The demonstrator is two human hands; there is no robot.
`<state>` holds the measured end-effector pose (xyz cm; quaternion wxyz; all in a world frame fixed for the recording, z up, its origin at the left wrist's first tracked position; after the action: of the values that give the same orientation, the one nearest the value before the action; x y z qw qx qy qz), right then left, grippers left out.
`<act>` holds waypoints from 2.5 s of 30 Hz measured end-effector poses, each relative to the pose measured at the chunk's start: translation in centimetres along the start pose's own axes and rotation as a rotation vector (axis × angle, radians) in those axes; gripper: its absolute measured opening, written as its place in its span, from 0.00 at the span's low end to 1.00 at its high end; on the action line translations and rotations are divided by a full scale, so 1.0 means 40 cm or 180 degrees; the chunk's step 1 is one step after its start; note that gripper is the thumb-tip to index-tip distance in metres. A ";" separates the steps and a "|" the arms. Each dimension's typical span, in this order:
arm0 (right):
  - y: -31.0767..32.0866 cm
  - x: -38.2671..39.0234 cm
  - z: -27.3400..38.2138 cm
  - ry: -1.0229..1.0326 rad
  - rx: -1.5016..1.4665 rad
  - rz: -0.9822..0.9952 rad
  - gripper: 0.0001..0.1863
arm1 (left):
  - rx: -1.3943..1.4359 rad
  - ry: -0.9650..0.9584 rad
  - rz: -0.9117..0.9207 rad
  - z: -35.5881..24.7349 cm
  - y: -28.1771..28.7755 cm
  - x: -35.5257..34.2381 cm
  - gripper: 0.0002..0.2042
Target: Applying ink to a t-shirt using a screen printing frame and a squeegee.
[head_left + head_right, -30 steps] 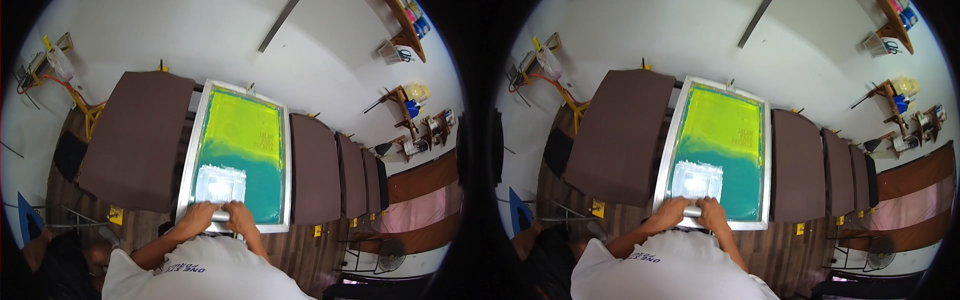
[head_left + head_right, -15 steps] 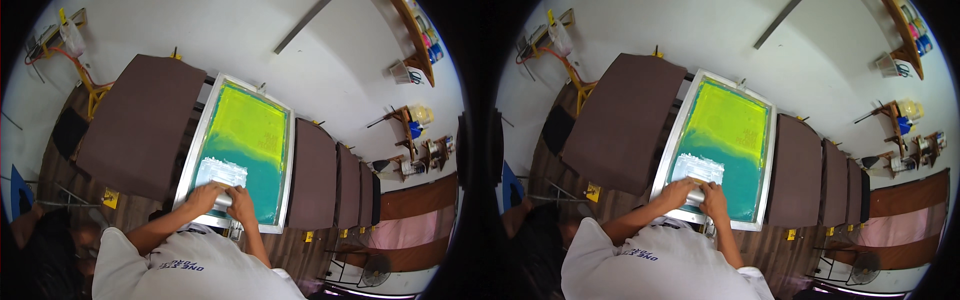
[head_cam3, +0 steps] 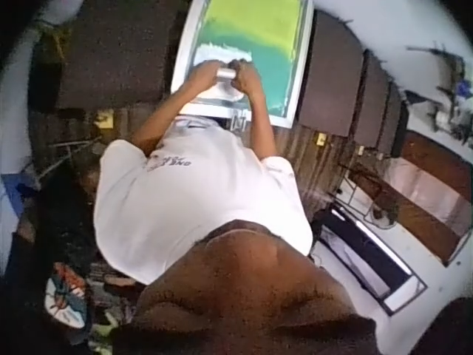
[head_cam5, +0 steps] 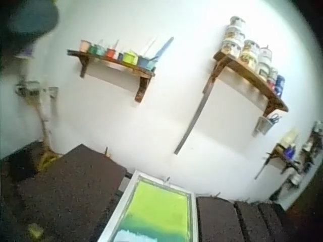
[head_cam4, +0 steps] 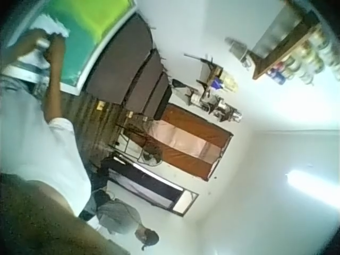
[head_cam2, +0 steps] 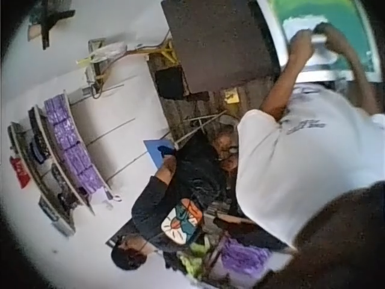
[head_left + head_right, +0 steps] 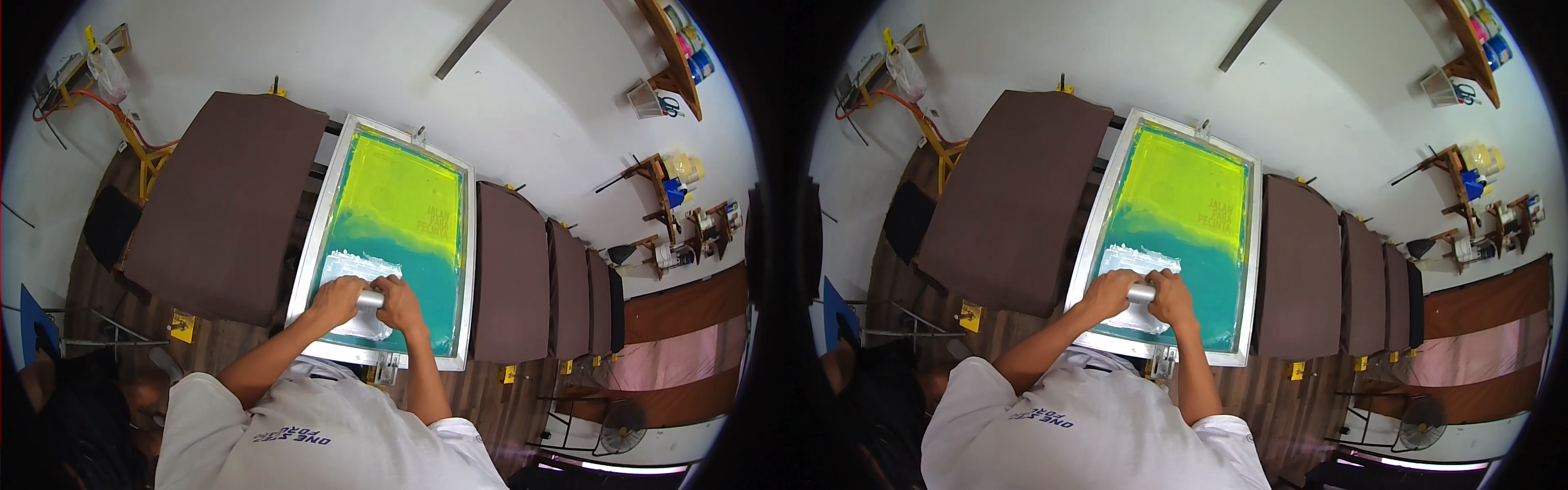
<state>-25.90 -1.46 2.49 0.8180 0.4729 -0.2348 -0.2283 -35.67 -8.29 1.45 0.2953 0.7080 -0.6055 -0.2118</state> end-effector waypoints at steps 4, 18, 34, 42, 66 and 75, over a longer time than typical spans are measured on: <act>-0.060 0.097 0.027 0.0037 -0.0124 -0.0116 0.30 | -0.0273 -0.0396 -0.0254 -0.021 -0.022 0.110 0.14; 0.018 -0.012 0.018 0.0071 -0.0151 -0.0074 0.21 | -0.0242 -0.0283 -0.0060 -0.006 0.023 -0.016 0.11; 0.022 0.140 0.113 -0.0331 -0.0030 0.0228 0.25 | -0.0430 -0.0222 0.0854 -0.075 0.025 0.133 0.21; -0.028 0.107 0.080 -0.0013 0.0159 -0.0628 0.29 | -0.0765 -0.0544 -0.0104 -0.037 -0.012 0.109 0.26; 0.004 0.157 0.108 0.0039 0.0309 -0.0862 0.18 | -0.0565 -0.0284 0.0102 -0.092 0.004 0.158 0.34; -0.045 0.198 0.110 -0.0026 0.0077 -0.0195 0.32 | -0.0434 -0.0319 0.0449 -0.095 -0.019 0.214 0.33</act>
<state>-22.60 -9.92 4.17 0.8039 0.4888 -0.2264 -0.2523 -31.09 -16.01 4.21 0.3263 0.6304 -0.6521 -0.2664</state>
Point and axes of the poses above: each hand's wrist, its own x-axis away from the middle knuckle, its own y-axis out of the back of the hand, z = x × y, the point moved 9 cm from there along -x, towards the middle knuckle, and after that the axes turned 3 degrees about -x, right-handed, at the moved point
